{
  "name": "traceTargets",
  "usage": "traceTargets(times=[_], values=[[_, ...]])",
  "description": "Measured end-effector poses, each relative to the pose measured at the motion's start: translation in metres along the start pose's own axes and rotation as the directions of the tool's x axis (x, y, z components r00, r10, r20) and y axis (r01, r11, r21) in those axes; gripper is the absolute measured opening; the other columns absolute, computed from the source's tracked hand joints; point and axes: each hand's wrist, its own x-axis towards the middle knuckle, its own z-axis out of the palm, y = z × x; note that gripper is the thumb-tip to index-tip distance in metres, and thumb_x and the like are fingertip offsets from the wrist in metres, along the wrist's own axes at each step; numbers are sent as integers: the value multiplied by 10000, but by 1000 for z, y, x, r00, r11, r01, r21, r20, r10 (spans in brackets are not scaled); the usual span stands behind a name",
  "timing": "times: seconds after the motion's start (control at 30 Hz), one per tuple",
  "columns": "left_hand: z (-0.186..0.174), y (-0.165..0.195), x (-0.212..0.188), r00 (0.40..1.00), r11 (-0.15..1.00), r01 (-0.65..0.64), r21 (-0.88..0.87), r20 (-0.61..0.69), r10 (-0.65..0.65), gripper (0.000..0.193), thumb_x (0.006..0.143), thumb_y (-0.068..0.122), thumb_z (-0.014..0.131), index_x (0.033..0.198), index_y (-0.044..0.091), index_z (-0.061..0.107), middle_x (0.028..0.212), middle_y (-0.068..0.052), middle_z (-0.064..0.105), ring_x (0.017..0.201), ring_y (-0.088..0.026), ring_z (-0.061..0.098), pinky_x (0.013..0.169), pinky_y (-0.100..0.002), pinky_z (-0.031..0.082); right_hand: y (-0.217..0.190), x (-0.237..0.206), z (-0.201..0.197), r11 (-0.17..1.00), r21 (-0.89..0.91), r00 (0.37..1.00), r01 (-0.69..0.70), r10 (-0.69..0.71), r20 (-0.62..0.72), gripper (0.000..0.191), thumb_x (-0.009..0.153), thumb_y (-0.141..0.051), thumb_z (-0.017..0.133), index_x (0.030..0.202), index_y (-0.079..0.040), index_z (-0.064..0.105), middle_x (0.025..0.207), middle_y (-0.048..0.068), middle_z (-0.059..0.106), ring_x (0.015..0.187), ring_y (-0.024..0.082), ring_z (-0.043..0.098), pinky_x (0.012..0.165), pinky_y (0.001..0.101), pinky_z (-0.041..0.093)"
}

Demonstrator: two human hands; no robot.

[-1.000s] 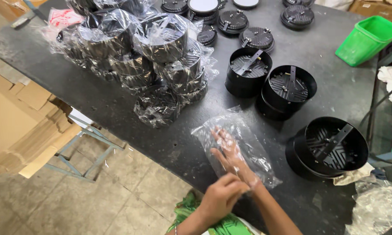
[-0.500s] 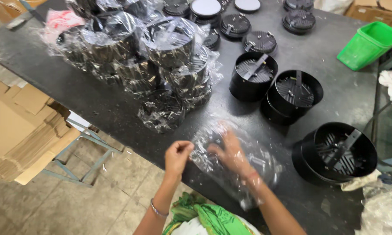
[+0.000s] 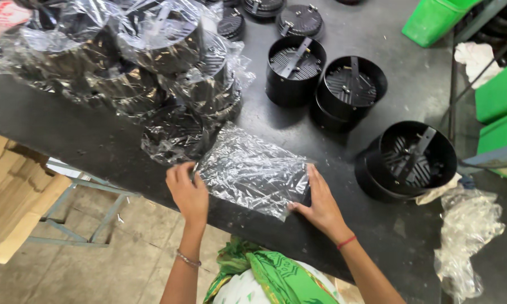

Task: The person wraps black cylindrical components in clear plastic bags on a workbench. They pick up each component, place it into a bag, and seal it before stacking the wrapped units. The process is repeated for multiple items.

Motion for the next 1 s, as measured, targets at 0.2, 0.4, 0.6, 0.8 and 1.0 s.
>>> traceTargets(times=[0.2,0.4,0.6,0.8,1.0], values=[[53,40,10,836,976,-215,-29,512,199,476,1002,408,574,1389,133,600,1495,-120,515,1451,-387,378,1200,-541,253,-12,-16,-7,997,77,995,24,-16,-99,634,868,-300,792,1394,-33,558,1510,174,537,1408,348,509,1181,406,396],[89,30,1,744,925,-337,174,651,149,714,981,638,438,1546,202,447,1668,-95,290,1537,-406,165,1199,-641,55,-65,-54,-13,986,163,999,25,-32,42,660,701,-402,886,1208,-49,651,1266,140,638,1195,311,601,1021,438,444],[85,29,-4,748,907,-373,197,642,168,722,968,637,461,1546,204,455,1661,-94,298,1528,-412,177,1192,-642,65,-86,-36,17,955,-65,939,289,-296,-177,679,693,-393,862,1161,29,608,1154,213,606,1124,413,543,1007,497,394],[83,37,3,751,922,-332,200,647,131,709,978,644,442,1544,216,459,1669,-80,297,1538,-402,175,1207,-636,51,-82,-30,25,989,101,988,113,-101,-116,168,863,-147,733,1001,-68,677,944,90,696,921,300,667,840,405,526],[86,34,6,717,965,-214,150,696,51,690,986,644,404,1542,239,454,1682,-67,271,1561,-388,119,1212,-630,2,-74,-50,1,968,194,969,159,-115,-221,90,922,-90,650,982,-49,703,937,102,724,877,298,707,778,392,561]])
